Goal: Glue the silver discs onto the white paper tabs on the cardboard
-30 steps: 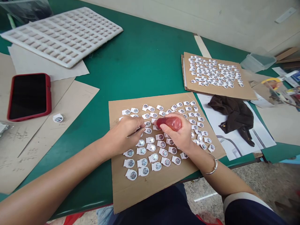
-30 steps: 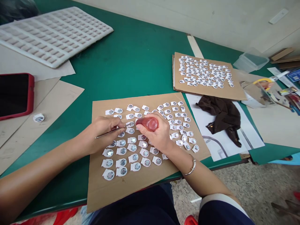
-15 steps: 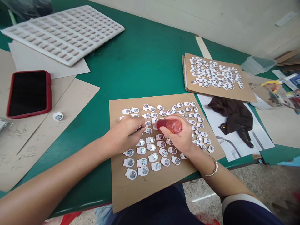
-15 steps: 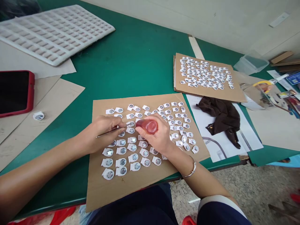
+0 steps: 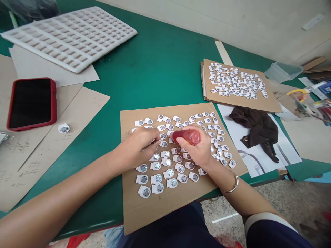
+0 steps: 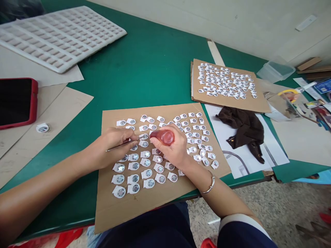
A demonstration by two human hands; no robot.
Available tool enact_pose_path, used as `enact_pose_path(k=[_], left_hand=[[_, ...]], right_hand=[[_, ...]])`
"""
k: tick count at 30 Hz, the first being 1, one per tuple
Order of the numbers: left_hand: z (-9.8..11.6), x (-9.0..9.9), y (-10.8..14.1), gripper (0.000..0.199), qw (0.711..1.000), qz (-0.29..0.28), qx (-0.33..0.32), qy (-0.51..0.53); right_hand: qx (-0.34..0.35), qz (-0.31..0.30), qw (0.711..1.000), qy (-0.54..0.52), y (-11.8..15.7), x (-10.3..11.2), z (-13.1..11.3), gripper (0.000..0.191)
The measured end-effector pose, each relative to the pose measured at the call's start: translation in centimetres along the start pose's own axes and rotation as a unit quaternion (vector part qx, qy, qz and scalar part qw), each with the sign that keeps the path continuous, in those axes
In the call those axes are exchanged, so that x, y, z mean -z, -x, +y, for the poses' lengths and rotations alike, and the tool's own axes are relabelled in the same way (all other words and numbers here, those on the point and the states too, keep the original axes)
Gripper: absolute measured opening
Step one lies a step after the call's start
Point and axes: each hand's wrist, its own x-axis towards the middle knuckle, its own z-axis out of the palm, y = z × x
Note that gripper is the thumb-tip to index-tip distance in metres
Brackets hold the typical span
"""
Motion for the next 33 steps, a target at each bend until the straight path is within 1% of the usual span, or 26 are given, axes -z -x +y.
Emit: enact_pose_path(k=[6, 14, 25, 33], left_hand=[[0.15, 0.26, -0.07, 0.014, 1.0, -0.002, -0.002, 0.003], [0.16, 0.18, 0.19, 0.013, 1.0, 0.004, -0.001, 0.008], [0.01, 0.02, -0.01, 0.013, 1.0, 0.004, 0.002, 0.005], [0.26, 0.36, -0.01, 0.013, 1.0, -0.007, 0.007, 0.01]], right_hand=[[0.007, 0.002, 1.0, 0.005, -0.11, -0.07, -0.11, 0.029], [0.017, -0.015, 1.0, -0.011, -0.01, 0.19, -0.42, 0.028], [0.018, -0.006, 1.0, -0.014, 0.1, 0.06, -0.44, 0.028], [0.009, 0.001, 1.0, 0.006, 0.07, 0.08, -0.56, 0.025]])
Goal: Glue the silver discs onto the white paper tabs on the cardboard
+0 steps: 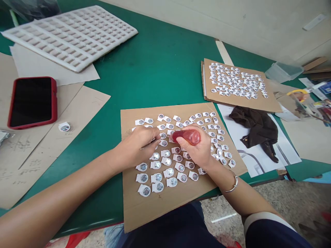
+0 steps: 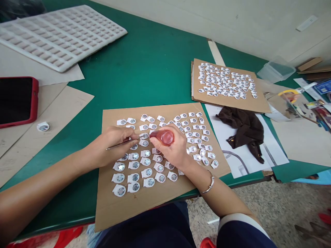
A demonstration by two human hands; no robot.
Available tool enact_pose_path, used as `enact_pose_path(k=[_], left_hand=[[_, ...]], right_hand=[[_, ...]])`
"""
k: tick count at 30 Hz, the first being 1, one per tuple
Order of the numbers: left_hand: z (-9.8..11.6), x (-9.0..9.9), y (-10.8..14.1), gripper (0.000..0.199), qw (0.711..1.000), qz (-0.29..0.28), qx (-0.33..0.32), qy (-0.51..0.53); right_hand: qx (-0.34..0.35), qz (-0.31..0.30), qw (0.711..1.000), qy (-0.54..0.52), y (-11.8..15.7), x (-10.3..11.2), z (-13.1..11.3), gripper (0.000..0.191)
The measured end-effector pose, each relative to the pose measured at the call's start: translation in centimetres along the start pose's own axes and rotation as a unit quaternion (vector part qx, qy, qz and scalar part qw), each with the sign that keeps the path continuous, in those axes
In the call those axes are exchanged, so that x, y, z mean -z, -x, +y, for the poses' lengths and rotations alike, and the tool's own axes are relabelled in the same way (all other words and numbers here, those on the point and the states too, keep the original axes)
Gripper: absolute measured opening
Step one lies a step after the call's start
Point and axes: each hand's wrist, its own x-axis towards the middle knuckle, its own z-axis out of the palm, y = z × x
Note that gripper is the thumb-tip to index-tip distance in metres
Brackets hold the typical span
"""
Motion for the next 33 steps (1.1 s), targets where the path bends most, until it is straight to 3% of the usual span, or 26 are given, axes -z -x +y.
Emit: enact_pose_path(k=[33], left_hand=[[-0.57, -0.09, -0.01, 0.011, 1.0, 0.003, 0.016, 0.009]], right_hand=[[-0.018, -0.015, 1.0, -0.015, 0.11, -0.26, -0.17, 0.024]])
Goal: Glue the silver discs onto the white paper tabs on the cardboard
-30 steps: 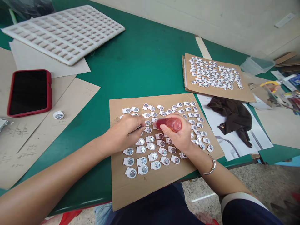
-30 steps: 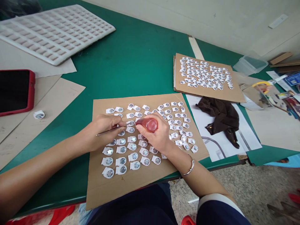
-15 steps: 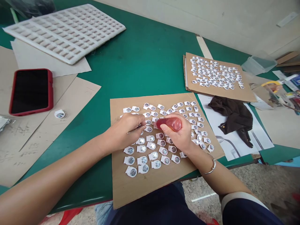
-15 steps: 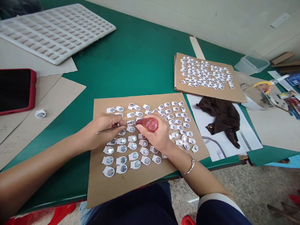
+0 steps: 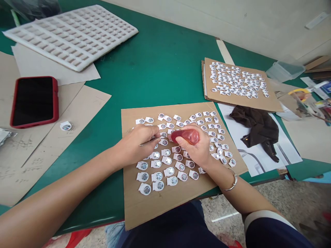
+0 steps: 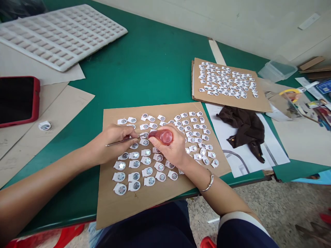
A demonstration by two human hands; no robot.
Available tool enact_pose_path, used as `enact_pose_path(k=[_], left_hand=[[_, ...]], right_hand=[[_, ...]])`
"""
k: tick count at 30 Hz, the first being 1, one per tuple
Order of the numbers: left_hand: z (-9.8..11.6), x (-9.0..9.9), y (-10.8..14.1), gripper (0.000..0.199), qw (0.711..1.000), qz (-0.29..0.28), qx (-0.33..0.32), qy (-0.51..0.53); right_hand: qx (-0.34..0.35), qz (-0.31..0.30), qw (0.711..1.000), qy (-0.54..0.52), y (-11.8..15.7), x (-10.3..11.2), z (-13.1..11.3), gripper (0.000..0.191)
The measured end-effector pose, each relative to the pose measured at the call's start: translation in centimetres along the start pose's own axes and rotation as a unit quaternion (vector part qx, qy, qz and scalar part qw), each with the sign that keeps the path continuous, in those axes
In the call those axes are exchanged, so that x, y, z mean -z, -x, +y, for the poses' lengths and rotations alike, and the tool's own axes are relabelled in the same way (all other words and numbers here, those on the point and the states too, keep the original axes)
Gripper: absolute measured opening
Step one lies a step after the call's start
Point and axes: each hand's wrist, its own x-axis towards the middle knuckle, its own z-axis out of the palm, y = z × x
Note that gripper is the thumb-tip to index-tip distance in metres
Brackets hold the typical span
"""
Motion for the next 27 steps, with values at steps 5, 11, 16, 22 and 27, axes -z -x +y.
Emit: enact_pose_path(k=[5, 11, 16, 22, 27], left_hand=[[-0.13, -0.08, 0.04, 0.012, 1.0, 0.002, -0.002, 0.003], [-0.06, -0.02, -0.02, 0.013, 1.0, 0.003, -0.002, 0.007], [0.06, 0.06, -0.1, 0.012, 1.0, 0.0, 0.006, 0.007], [-0.07, -0.01, -0.11, 0.013, 1.0, -0.001, 0.006, 0.003], [0.11, 0.09, -0.08, 0.015, 1.0, -0.001, 0.0, 0.003]], right_hand=[[0.003, 0.003, 1.0, -0.01, 0.06, -0.1, 0.13, 0.025], [0.006, 0.011, 1.0, -0.005, 0.03, -0.08, 0.12, 0.025], [0.006, 0.001, 1.0, -0.007, 0.01, -0.06, 0.17, 0.026], [0.012, 0.001, 1.0, -0.014, 0.02, -0.21, 0.25, 0.027], [0.018, 0.004, 1.0, -0.018, -0.06, -0.27, 0.03, 0.026]])
